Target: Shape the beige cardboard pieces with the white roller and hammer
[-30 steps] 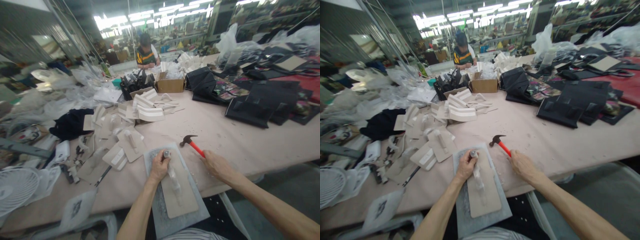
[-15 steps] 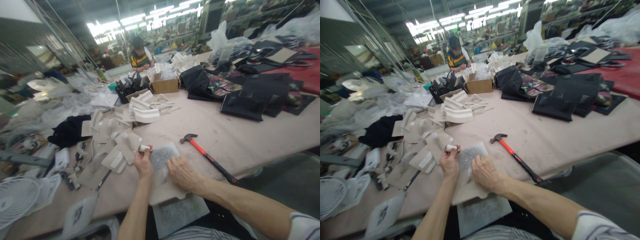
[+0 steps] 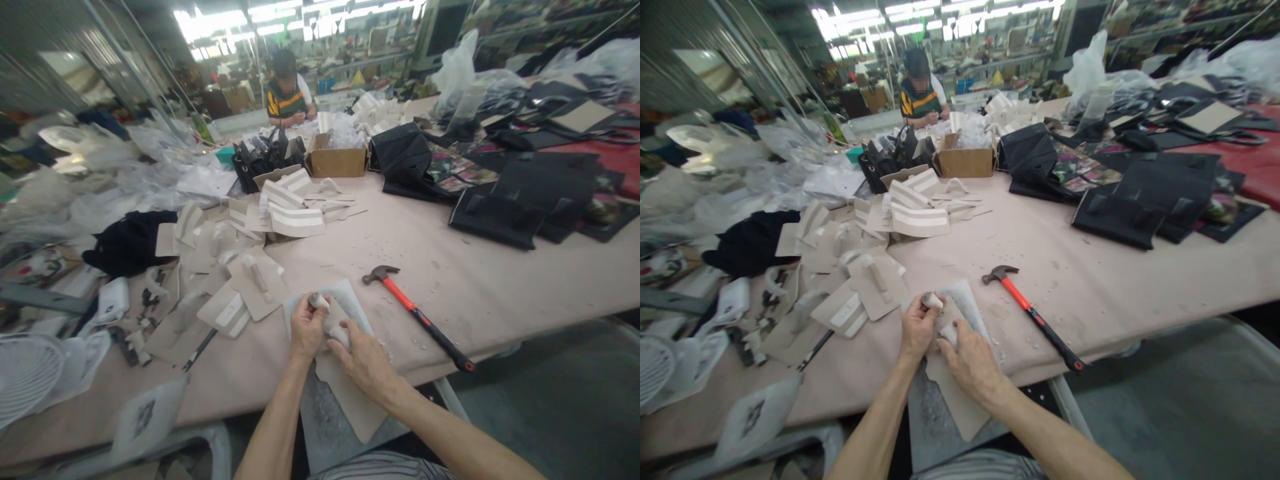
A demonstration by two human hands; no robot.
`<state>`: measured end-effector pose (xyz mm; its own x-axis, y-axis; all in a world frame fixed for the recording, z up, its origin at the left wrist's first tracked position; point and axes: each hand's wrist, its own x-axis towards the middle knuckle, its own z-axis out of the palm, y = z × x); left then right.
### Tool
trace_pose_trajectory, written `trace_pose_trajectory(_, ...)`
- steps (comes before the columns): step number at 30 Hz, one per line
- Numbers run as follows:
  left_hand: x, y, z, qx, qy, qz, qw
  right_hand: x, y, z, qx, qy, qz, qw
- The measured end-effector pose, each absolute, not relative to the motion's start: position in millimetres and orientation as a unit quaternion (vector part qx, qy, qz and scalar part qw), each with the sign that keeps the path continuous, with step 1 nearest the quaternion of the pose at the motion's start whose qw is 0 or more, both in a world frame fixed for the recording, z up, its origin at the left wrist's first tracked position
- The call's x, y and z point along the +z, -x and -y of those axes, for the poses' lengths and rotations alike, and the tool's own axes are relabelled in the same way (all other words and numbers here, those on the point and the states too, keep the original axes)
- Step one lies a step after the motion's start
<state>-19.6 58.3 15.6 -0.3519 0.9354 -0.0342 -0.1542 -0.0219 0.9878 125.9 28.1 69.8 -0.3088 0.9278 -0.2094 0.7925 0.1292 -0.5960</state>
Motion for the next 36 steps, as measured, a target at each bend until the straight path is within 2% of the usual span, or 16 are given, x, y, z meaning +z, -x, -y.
trace_pose_trajectory(6,13,22,-72,0.609,-0.385,-0.539,0.436,67,-119,-17,0.356,0.538,0.735,0.209)
trace_pose_trajectory(12,13,17,-79,0.617,-0.384,-0.523,0.445,42,-123,-1,0.293,0.472,0.768,0.319)
trace_pose_trajectory(14,14,22,-72,0.631,-0.370,-0.525,0.435,35,-124,-1,0.287,0.477,0.767,0.319)
trace_pose_trajectory(19,14,35,-51,0.594,-0.394,-0.559,0.424,34,-120,-2,0.327,0.475,0.775,0.258)
trace_pose_trajectory(22,12,37,-48,0.587,-0.401,-0.564,0.421,42,-127,-10,0.350,0.435,0.779,0.286)
trace_pose_trajectory(25,12,36,-49,0.590,-0.408,-0.564,0.408,48,-152,-30,0.305,0.464,0.772,0.309)
trace_pose_trajectory(28,14,36,-50,0.587,-0.417,-0.569,0.398,45,-193,-58,0.173,0.560,0.763,0.272)
trace_pose_trajectory(31,16,35,-49,0.578,-0.423,-0.573,0.400,36,-233,-83,0.046,0.635,0.755,0.159)
trace_pose_trajectory(34,17,34,-49,0.568,-0.426,-0.581,0.400,28,-256,-95,0.024,0.661,0.748,0.046)
trace_pose_trajectory(36,17,34,-49,0.568,-0.424,-0.583,0.398,25,-261,-99,0.052,0.662,0.748,0.012)
